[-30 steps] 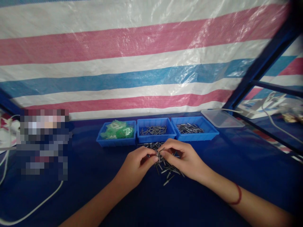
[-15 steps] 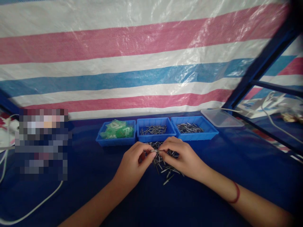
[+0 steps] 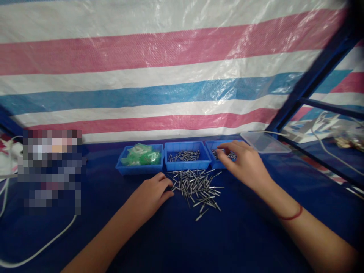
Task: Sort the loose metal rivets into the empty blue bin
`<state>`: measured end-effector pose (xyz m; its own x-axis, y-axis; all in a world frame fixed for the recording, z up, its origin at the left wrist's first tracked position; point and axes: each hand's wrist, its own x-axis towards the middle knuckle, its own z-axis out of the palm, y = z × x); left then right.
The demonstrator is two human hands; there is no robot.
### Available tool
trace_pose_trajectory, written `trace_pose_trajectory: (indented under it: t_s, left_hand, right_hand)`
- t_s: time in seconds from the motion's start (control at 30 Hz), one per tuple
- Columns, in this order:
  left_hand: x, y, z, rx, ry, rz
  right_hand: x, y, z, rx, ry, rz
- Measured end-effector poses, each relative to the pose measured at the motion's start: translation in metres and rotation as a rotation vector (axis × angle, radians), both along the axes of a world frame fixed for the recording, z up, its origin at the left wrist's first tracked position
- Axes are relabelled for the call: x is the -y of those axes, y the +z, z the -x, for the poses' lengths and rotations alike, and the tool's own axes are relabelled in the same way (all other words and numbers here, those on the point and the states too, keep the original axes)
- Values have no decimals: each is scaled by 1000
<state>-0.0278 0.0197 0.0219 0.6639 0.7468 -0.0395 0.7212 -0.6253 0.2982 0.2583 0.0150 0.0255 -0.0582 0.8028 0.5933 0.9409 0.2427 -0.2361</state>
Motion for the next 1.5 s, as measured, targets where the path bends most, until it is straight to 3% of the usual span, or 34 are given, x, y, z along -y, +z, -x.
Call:
trace_pose_trajectory:
  t_s: [0.1, 0.17, 0.3, 0.5, 0.67, 0.87, 1.0, 1.27, 1.5]
  left_hand:
    - [3, -1, -6, -3, 29, -66]
    - [5, -2, -8, -16, 34, -88]
    - [5, -4, -11, -48, 30, -106]
    - [4, -11, -16, -68, 36, -179]
    - [5, -14, -18, -65, 58, -199]
    - [6, -12, -17, -15, 37, -150]
    - [7, -11, -19, 105, 46, -106]
    - [18, -11, -35, 638, 215, 193]
    - [22, -15, -37, 804, 228, 300]
  right_hand:
    - [11, 4, 20, 36, 235, 103]
    - [16, 5, 27, 110, 309, 214]
    - [16, 3, 25, 254, 155, 409]
    - [15, -1, 21, 346, -2, 540]
    - [16, -9, 22, 450, -47, 576]
    - [16, -13, 22, 481, -21, 501]
    - [18, -5, 21, 343, 68, 466]
    - [37, 12, 49, -340, 594, 548]
    - [41, 6, 58, -419, 672, 587]
